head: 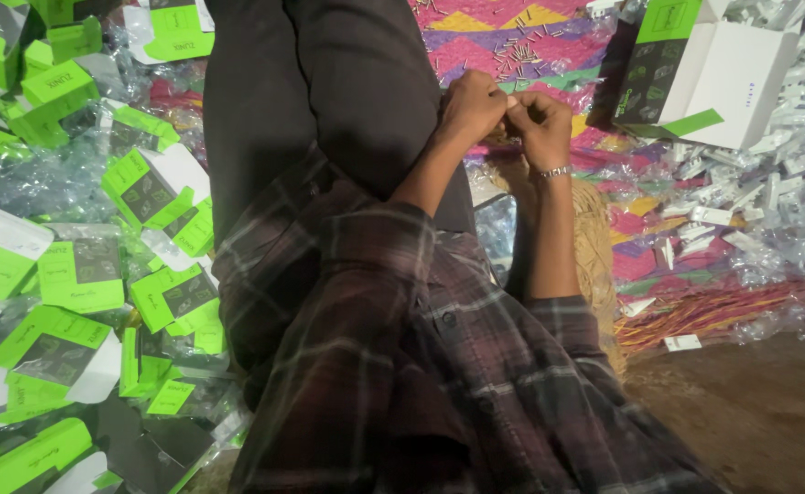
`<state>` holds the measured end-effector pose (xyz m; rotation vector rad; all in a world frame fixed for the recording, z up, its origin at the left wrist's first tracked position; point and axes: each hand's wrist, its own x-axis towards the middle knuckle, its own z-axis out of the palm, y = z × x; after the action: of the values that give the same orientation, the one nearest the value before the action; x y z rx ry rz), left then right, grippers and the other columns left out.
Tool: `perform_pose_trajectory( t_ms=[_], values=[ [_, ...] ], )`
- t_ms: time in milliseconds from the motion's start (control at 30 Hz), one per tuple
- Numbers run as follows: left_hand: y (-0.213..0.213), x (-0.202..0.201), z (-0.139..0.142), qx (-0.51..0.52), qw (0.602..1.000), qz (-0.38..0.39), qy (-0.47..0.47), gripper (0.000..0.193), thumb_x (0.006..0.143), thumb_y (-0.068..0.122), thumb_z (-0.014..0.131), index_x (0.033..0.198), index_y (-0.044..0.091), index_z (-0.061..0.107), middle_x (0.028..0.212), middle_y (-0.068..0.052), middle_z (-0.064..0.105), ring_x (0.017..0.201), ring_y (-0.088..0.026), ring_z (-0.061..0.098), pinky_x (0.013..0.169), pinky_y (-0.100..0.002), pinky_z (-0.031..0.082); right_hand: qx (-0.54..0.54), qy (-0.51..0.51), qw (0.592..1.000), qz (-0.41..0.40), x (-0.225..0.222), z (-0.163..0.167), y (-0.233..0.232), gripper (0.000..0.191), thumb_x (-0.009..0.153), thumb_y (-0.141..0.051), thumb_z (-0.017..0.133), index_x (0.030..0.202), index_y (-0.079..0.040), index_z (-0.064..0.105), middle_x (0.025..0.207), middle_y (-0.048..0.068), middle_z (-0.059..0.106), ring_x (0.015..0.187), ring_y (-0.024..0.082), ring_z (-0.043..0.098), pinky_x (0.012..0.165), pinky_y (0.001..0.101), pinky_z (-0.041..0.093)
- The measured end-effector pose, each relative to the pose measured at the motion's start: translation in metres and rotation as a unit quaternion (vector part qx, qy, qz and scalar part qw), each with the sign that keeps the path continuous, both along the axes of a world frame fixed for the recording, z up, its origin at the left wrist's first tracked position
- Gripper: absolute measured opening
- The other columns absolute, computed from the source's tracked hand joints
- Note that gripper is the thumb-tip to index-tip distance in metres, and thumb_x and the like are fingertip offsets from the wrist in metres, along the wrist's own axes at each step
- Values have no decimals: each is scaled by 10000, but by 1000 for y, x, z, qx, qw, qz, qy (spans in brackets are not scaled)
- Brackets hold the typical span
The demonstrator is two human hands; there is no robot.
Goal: The person sits on a floor mat and assembles small white plastic electrical switch and socket parts, fitting small screws or pins into the components by hand one at a time and placing finished pieces aside. Boxes of parts and packaging surround them on the mat.
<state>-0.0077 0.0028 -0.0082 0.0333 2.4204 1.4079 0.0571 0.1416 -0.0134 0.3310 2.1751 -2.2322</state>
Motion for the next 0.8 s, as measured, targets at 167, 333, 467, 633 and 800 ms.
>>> perform_pose_trajectory(
  t_ms=[167,333,467,633,800],
  values=[
    [2,-1,1,-8,996,79,44,330,856,343,667,766,32,733,768,-202,728,749,-337,731,723,-435,553,198,-24,974,111,-14,12,21,160,1028,-110,727,989,45,738,823,55,702,708,95,609,641,274,497],
    [1,-6,3,163,959,215,85,345,891,355,621,788,34,695,679,-90,704,636,-195,675,644,-364,536,318,126,939,-28,-34,22,9,273,946,-106,750,1159,46,675,901,51,734,713,113,686,627,270,547],
    [-2,-7,5,236,937,228,117,385,977,320,603,761,1,623,625,-31,577,606,-128,523,587,-335,467,58,-80,993,59,-21,21,-28,128,903,-94,684,961,16,714,798,77,717,659,133,710,587,322,597],
    [-8,-8,9,350,903,246,47,363,995,303,577,799,7,650,644,9,570,595,-94,484,543,-301,421,314,44,935,160,-5,4,-56,159,860,-112,751,936,28,742,845,240,714,752,387,711,662,459,540],
    [-12,-6,4,308,921,232,61,391,1010,323,580,803,-5,634,674,-14,586,615,-98,502,552,-294,433,449,91,874,159,-19,-13,-63,227,834,-216,777,908,-5,735,850,267,694,804,477,665,689,558,509]
  ],
)
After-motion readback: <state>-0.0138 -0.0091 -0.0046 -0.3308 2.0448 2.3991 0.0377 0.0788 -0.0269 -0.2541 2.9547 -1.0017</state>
